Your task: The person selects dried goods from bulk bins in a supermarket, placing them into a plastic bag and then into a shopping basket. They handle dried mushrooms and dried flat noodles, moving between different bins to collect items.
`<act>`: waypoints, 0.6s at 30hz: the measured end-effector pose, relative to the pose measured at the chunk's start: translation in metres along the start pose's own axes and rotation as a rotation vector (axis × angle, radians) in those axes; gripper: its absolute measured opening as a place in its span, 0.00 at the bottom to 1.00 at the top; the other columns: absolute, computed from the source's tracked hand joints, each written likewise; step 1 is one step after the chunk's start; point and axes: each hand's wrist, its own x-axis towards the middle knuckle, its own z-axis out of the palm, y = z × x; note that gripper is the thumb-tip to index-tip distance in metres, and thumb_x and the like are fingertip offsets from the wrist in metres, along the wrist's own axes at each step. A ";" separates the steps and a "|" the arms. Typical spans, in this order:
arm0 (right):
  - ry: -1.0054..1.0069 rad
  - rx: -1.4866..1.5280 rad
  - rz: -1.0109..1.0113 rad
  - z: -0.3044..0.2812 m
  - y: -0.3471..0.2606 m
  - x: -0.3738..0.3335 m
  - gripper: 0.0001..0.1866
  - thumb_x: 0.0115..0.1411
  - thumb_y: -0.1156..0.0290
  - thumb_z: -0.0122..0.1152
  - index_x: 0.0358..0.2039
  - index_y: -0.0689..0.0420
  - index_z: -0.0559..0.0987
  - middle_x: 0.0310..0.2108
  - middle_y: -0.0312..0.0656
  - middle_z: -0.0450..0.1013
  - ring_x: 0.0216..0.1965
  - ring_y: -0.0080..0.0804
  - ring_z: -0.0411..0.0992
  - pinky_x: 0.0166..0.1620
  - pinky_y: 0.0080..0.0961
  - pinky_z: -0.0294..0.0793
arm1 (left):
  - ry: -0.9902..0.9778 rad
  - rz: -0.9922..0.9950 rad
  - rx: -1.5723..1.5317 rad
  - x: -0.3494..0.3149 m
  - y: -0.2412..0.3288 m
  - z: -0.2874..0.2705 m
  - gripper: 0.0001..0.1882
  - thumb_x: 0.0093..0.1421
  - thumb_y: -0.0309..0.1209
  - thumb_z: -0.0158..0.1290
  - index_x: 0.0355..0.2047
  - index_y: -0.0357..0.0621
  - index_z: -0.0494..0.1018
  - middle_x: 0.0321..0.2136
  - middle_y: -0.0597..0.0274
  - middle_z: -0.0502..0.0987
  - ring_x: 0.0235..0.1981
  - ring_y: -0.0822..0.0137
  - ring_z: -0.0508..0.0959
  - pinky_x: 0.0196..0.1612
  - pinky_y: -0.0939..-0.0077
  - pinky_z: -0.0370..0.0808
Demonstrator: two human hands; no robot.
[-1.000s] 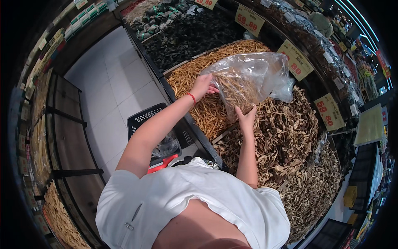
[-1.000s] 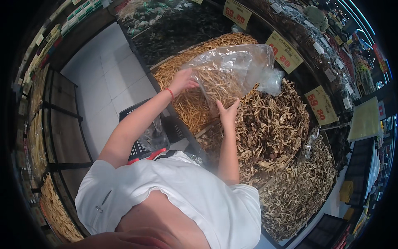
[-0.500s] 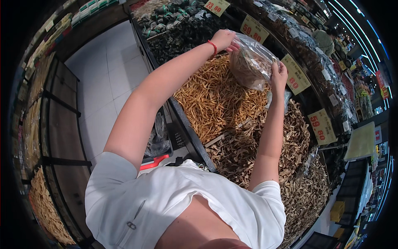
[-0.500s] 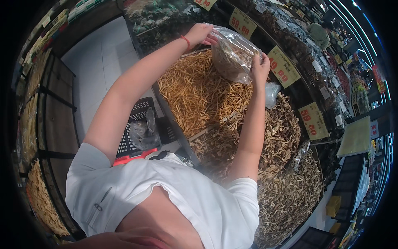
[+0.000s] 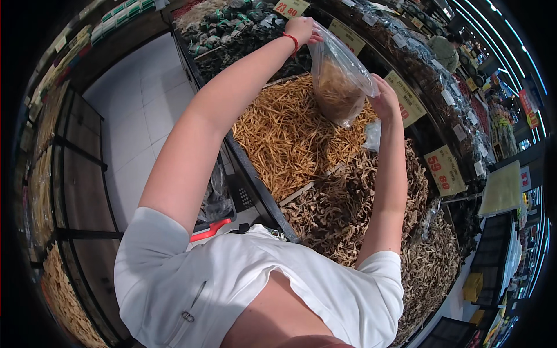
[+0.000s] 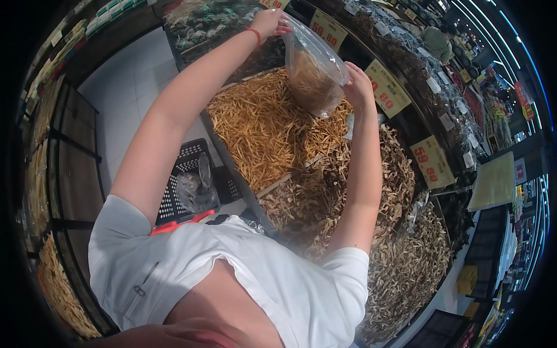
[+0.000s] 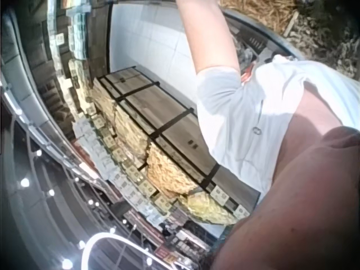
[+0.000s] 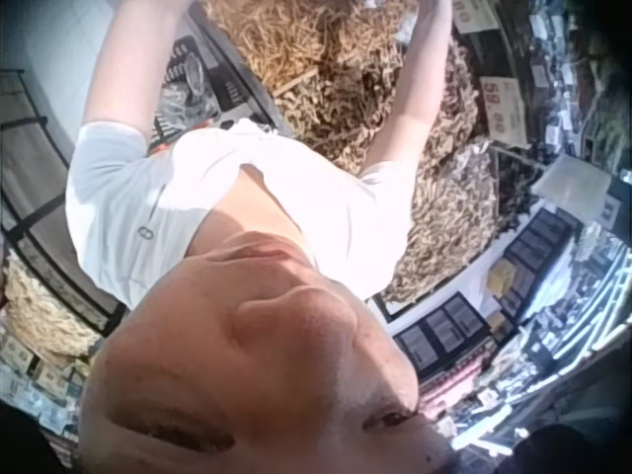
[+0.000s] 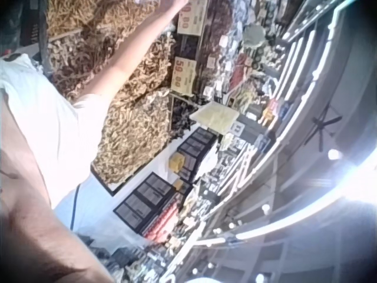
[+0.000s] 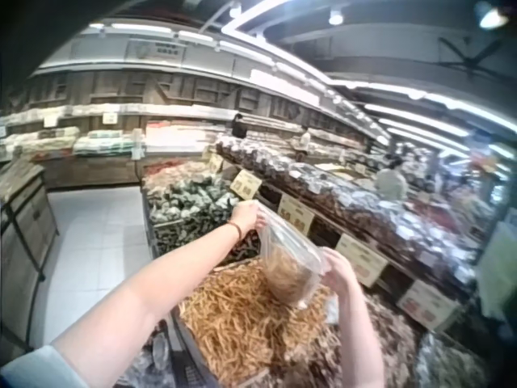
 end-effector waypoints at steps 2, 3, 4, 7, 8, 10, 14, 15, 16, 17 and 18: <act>0.033 0.020 0.019 0.021 0.003 -0.004 0.15 0.58 0.76 0.57 0.46 0.64 0.71 0.39 0.43 0.72 0.40 0.30 0.72 0.43 0.26 0.75 | -0.024 -0.005 0.106 0.005 -0.013 -0.013 0.20 0.65 0.38 0.38 0.50 0.38 0.64 0.42 0.48 0.73 0.41 0.63 0.78 0.37 0.74 0.78; 0.059 0.026 0.026 0.025 0.005 -0.007 0.15 0.57 0.78 0.57 0.46 0.64 0.71 0.39 0.43 0.72 0.39 0.31 0.72 0.42 0.25 0.75 | -0.051 0.000 0.194 -0.001 -0.020 -0.011 0.23 0.65 0.41 0.39 0.56 0.40 0.61 0.46 0.46 0.70 0.45 0.61 0.76 0.39 0.70 0.77; 0.068 0.048 0.031 0.025 0.007 -0.007 0.14 0.56 0.79 0.58 0.44 0.63 0.72 0.38 0.42 0.72 0.38 0.30 0.72 0.41 0.24 0.75 | -0.063 -0.145 0.225 -0.013 -0.023 -0.003 0.27 0.64 0.43 0.40 0.60 0.44 0.56 0.50 0.45 0.67 0.48 0.59 0.74 0.41 0.68 0.77; 0.092 0.071 0.015 0.023 0.016 -0.003 0.14 0.56 0.79 0.58 0.43 0.63 0.72 0.38 0.42 0.72 0.38 0.29 0.72 0.41 0.24 0.75 | -0.281 -0.508 0.199 -0.031 -0.039 0.004 0.42 0.59 0.58 0.44 0.63 0.44 0.48 0.54 0.40 0.64 0.46 0.54 0.75 0.44 0.65 0.76; 0.083 0.064 0.002 0.023 0.018 -0.003 0.13 0.56 0.78 0.59 0.42 0.62 0.72 0.37 0.41 0.72 0.38 0.29 0.72 0.41 0.24 0.75 | -0.321 -0.547 0.154 -0.032 -0.043 0.006 0.46 0.56 0.63 0.43 0.63 0.41 0.48 0.52 0.41 0.66 0.43 0.54 0.76 0.42 0.66 0.76; 0.050 0.007 0.035 0.040 0.020 -0.010 0.13 0.58 0.76 0.57 0.44 0.61 0.72 0.38 0.40 0.72 0.38 0.27 0.72 0.41 0.23 0.76 | -0.336 -0.548 0.103 -0.041 -0.041 0.008 0.50 0.52 0.69 0.41 0.60 0.38 0.52 0.47 0.42 0.70 0.40 0.56 0.78 0.39 0.71 0.75; 0.053 -0.023 0.031 0.050 0.014 -0.015 0.12 0.57 0.75 0.58 0.42 0.61 0.72 0.38 0.40 0.72 0.38 0.30 0.72 0.44 0.30 0.75 | -0.376 -0.408 0.196 -0.042 -0.007 0.018 0.50 0.48 0.74 0.38 0.48 0.36 0.65 0.39 0.47 0.74 0.36 0.61 0.79 0.33 0.78 0.73; 0.038 -0.030 0.029 0.052 0.012 -0.016 0.12 0.57 0.75 0.58 0.42 0.61 0.72 0.38 0.40 0.72 0.38 0.30 0.72 0.44 0.30 0.75 | -0.401 -0.382 0.250 -0.041 0.001 0.017 0.49 0.48 0.75 0.37 0.44 0.36 0.69 0.38 0.48 0.75 0.35 0.62 0.79 0.31 0.79 0.72; 0.022 -0.037 0.028 0.054 0.010 -0.017 0.12 0.57 0.75 0.58 0.42 0.61 0.72 0.38 0.40 0.72 0.38 0.30 0.72 0.44 0.31 0.75 | -0.338 -0.360 0.313 -0.039 0.003 0.023 0.37 0.54 0.66 0.43 0.34 0.39 0.73 0.33 0.53 0.77 0.30 0.66 0.80 0.30 0.79 0.71; 0.007 -0.044 0.027 0.054 0.009 -0.018 0.12 0.57 0.75 0.58 0.42 0.61 0.72 0.38 0.40 0.72 0.38 0.30 0.72 0.45 0.32 0.75 | -0.347 -0.305 0.396 -0.035 0.001 0.026 0.33 0.55 0.61 0.46 0.34 0.39 0.73 0.33 0.55 0.77 0.30 0.66 0.80 0.29 0.79 0.71; -0.019 -0.042 0.035 0.051 0.009 -0.017 0.12 0.58 0.74 0.58 0.42 0.60 0.72 0.37 0.40 0.72 0.37 0.30 0.72 0.43 0.31 0.76 | -0.359 -0.247 0.481 -0.032 0.001 0.029 0.28 0.56 0.56 0.48 0.34 0.39 0.73 0.32 0.56 0.77 0.29 0.67 0.80 0.29 0.80 0.71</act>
